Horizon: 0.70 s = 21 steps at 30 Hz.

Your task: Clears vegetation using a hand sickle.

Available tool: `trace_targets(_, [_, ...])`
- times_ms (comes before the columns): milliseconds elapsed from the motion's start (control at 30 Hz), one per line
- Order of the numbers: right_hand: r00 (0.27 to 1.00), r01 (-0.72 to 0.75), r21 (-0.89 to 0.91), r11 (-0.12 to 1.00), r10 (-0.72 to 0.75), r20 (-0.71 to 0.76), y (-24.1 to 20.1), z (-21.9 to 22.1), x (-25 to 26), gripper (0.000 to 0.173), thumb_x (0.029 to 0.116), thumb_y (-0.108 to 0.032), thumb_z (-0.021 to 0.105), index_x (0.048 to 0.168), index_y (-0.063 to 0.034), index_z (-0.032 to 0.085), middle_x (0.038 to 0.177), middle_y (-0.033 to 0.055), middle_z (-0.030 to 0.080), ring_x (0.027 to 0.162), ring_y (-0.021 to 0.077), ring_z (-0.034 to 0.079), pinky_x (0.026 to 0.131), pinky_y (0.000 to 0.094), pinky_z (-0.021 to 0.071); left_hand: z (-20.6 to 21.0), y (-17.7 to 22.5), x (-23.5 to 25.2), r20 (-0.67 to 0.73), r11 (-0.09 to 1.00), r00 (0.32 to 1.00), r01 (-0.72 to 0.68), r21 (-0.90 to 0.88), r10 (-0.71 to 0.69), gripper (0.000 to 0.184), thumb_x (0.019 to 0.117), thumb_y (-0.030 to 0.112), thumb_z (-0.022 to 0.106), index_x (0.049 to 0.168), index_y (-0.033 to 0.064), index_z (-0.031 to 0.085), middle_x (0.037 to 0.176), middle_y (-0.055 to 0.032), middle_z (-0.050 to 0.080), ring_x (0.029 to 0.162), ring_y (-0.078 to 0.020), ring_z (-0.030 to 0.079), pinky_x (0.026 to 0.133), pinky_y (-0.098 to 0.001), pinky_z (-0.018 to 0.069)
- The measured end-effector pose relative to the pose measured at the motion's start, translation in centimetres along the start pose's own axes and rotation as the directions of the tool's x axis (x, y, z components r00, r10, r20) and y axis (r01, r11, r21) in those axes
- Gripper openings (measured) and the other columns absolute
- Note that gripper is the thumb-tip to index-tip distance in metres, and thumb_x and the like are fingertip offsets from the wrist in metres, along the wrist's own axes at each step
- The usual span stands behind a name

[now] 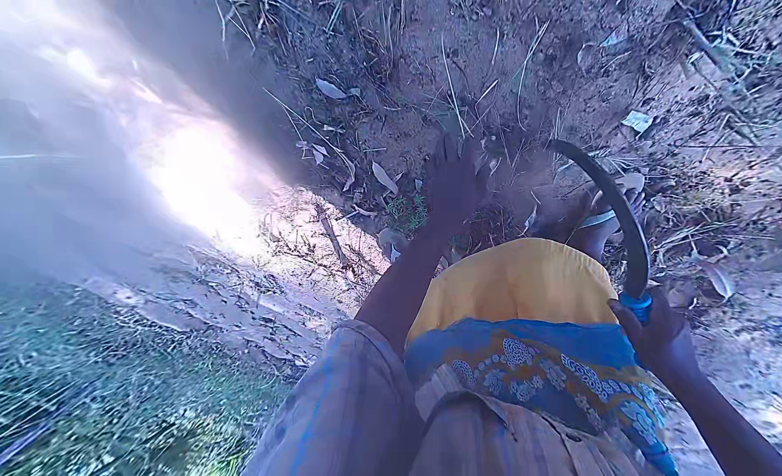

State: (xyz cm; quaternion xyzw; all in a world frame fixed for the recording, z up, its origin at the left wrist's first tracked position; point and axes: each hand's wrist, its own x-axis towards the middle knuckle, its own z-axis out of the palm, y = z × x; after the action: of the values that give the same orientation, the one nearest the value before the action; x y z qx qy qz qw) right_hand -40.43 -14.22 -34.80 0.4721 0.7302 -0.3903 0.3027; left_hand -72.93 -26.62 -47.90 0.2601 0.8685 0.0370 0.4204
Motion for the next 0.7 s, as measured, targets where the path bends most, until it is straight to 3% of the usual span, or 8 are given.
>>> trace_targets(67, [0.999,0.028,0.057,0.998,-0.027,-0.032,-2.1,0.3,2.7,0.058,0.1006,-0.037,0.059,0.125,0.0155,0.054,0.084,0.0275,0.066,0.068,0.0394,0.066,0.066,0.0572,0.0528,-0.6,1.5,3.0,-0.204,0.995,0.979,0.0,-0.095,-0.019,0.062,0.1009,0.038,0.061,0.154,0.0101,0.044,0.169,-0.0228,0.023,0.153,-0.0466,0.026,0.113,-0.0628,0.0325])
trace_targets(133, [0.996,0.07,0.104,0.992,-0.063,-0.069,-4.0,0.9,4.8,0.058,0.1015,-0.037,0.058,0.127,0.0151,0.054,0.088,0.0264,0.067,0.071,0.0357,0.067,0.069,0.0541,0.0542,-1.0,2.2,6.2,-0.109,0.972,0.973,0.185,-0.146,-0.202,0.073,0.1018,0.028,0.059,0.165,0.0149,0.024,0.173,-0.0177,0.01,0.154,-0.0431,0.026,0.112,-0.0619,0.0372])
trace_targets(200, [0.992,0.115,0.118,0.986,-0.108,-0.067,-5.5,1.4,6.6,0.058,0.1018,-0.039,0.058,0.127,0.0123,0.053,0.085,0.0221,0.067,0.069,0.0309,0.067,0.068,0.0499,0.055,-0.5,1.5,8.3,0.078,0.914,0.93,0.367,-0.175,-0.359,0.075,0.1012,0.019,0.056,0.165,0.0092,0.017,0.168,-0.0215,0.024,0.14,-0.0407,0.049,0.105,-0.0585,0.0473])
trace_targets(300, [0.987,0.147,0.094,0.985,-0.152,0.048,-7.7,1.4,9.2,0.053,0.1024,-0.038,0.06,0.127,0.0084,0.054,0.081,0.0226,0.065,0.068,0.0375,0.066,0.068,0.0585,0.0523,0.4,-1.1,8.4,0.256,0.846,0.893,0.437,-0.304,-0.37,0.048,0.1105,0.018,0.042,0.151,-0.0056,0.038,0.144,-0.0299,0.053,0.133,-0.041,0.056,0.11,-0.0557,0.045])
trace_targets(367, [0.974,0.175,0.033,0.984,-0.178,0.143,-9.5,1.3,11.8,0.048,0.1043,-0.034,0.061,0.127,0.0075,0.053,0.084,0.0272,0.063,0.074,0.0452,0.064,0.069,0.0649,0.0494,0.4,-2.3,7.9,0.243,0.844,0.916,0.391,-0.367,-0.318,0.045,0.1142,0.024,0.033,0.139,-0.0099,0.051,0.137,-0.0304,0.058,0.132,-0.0398,0.055,0.111,-0.0539,0.0421])
trace_targets(500, [0.968,0.093,-0.231,0.969,-0.033,0.249,-11.2,1.6,15.2,0.05,0.1059,-0.033,0.059,0.133,0.0079,0.049,0.104,0.0389,0.063,0.1,0.0586,0.064,0.081,0.0719,0.0468,-0.3,-2.7,7.3,0.198,0.885,0.947,0.309,-0.349,-0.253,0.045,0.1145,0.025,0.032,0.132,-0.007,0.058,0.128,-0.028,0.063,0.124,-0.0386,0.061,0.107,-0.0544,0.0445])
trace_targets(567, [0.969,0.076,-0.281,0.957,-0.005,0.246,-7.8,1.6,14.0,0.055,0.1057,-0.031,0.058,0.141,0.0086,0.044,0.114,0.0436,0.06,0.102,0.0628,0.062,0.083,0.0749,0.0466,0.4,-3.5,6.3,0.239,0.947,0.957,0.22,-0.233,-0.164,0.041,0.1131,0.022,0.034,0.134,-0.0028,0.059,0.124,-0.0267,0.065,0.12,-0.0401,0.063,0.103,-0.0578,0.0475])
trace_targets(700, [0.962,0.114,-0.288,0.951,-0.033,0.272,0.4,0.5,4.6,0.058,0.1026,-0.036,0.058,0.133,0.013,0.053,0.098,0.0382,0.067,0.093,0.0602,0.066,0.078,0.0737,0.0473,5.0,-4.5,-0.8,0.543,0.998,0.839,0.021,0.059,-0.05,0.037,0.111,0.02,0.041,0.138,0.0004,0.058,0.127,-0.0298,0.065,0.121,-0.0489,0.062,0.097,-0.0674,0.0485])
